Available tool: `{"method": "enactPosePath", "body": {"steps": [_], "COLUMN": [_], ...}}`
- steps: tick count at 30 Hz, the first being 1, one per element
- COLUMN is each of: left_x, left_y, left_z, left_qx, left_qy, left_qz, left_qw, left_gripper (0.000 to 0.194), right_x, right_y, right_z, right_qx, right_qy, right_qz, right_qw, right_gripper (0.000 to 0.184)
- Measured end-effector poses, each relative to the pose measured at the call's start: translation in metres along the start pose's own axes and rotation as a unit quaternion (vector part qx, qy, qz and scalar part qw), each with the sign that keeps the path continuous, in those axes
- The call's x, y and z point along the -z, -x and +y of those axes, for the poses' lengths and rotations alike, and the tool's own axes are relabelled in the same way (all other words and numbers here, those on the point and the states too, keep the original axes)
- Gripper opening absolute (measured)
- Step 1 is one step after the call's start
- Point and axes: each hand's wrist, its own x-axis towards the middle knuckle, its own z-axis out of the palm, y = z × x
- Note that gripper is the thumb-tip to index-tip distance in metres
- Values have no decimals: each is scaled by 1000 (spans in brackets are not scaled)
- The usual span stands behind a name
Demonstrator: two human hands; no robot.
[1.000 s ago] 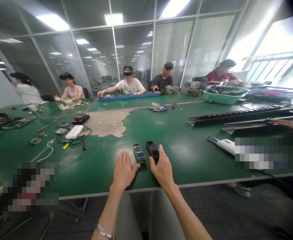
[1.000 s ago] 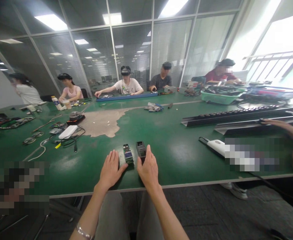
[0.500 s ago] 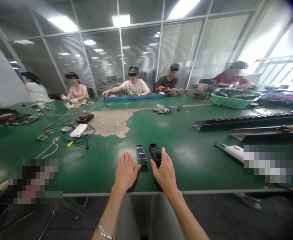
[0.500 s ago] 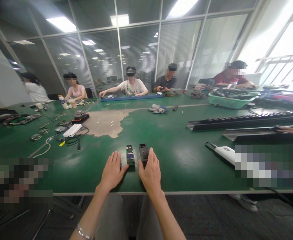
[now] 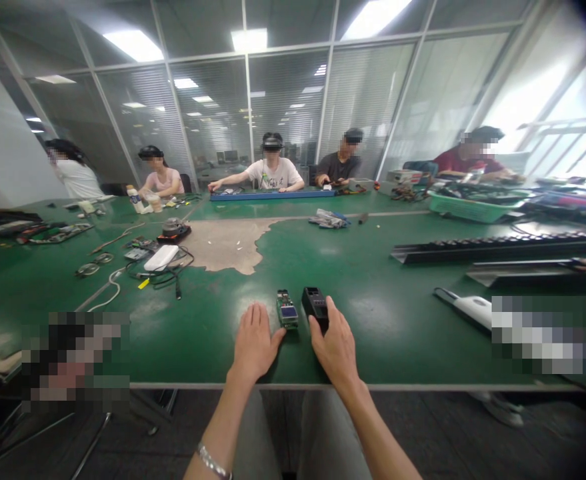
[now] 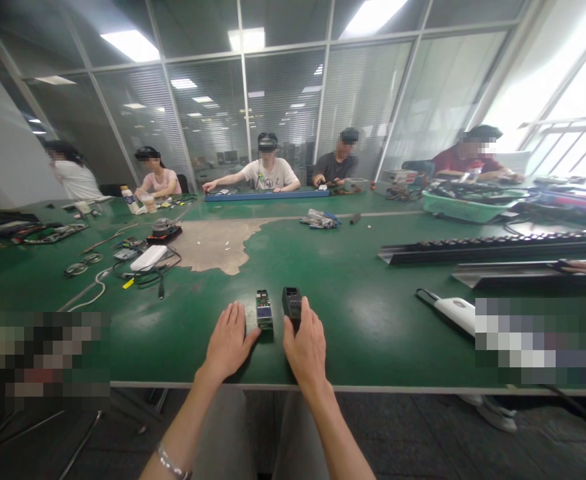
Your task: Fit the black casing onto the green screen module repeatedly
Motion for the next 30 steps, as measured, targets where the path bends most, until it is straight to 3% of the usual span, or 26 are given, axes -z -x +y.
{"method": "enactPosePath", "body": {"steps": [4,13,21,30], "left_x": [0,-1,1,1], "left_y": [-1,-1,0,0], "left_z": [2,-1,-1,-3], "left_qx": [9,-2,-2,-3], "left_qy": [-4,2,-4,3], "left_qz": [-6,-1,-4,-2], "left_qw": [1000,1000,1000,1000], "left_gripper": [69,65,57,56], "right_x": [10,1,-12,-23], "right_y": [-8,-16,-14,-5], "right_z": [-19,-68,-79,-75], "right_qx": [-40,13,41,40], "right_qy": [-44,-52,-3,16], "right_qz": [27,1,-21,-32], "right_qw": [998,999,999,999], "right_gripper": [64,62,61,61]}}
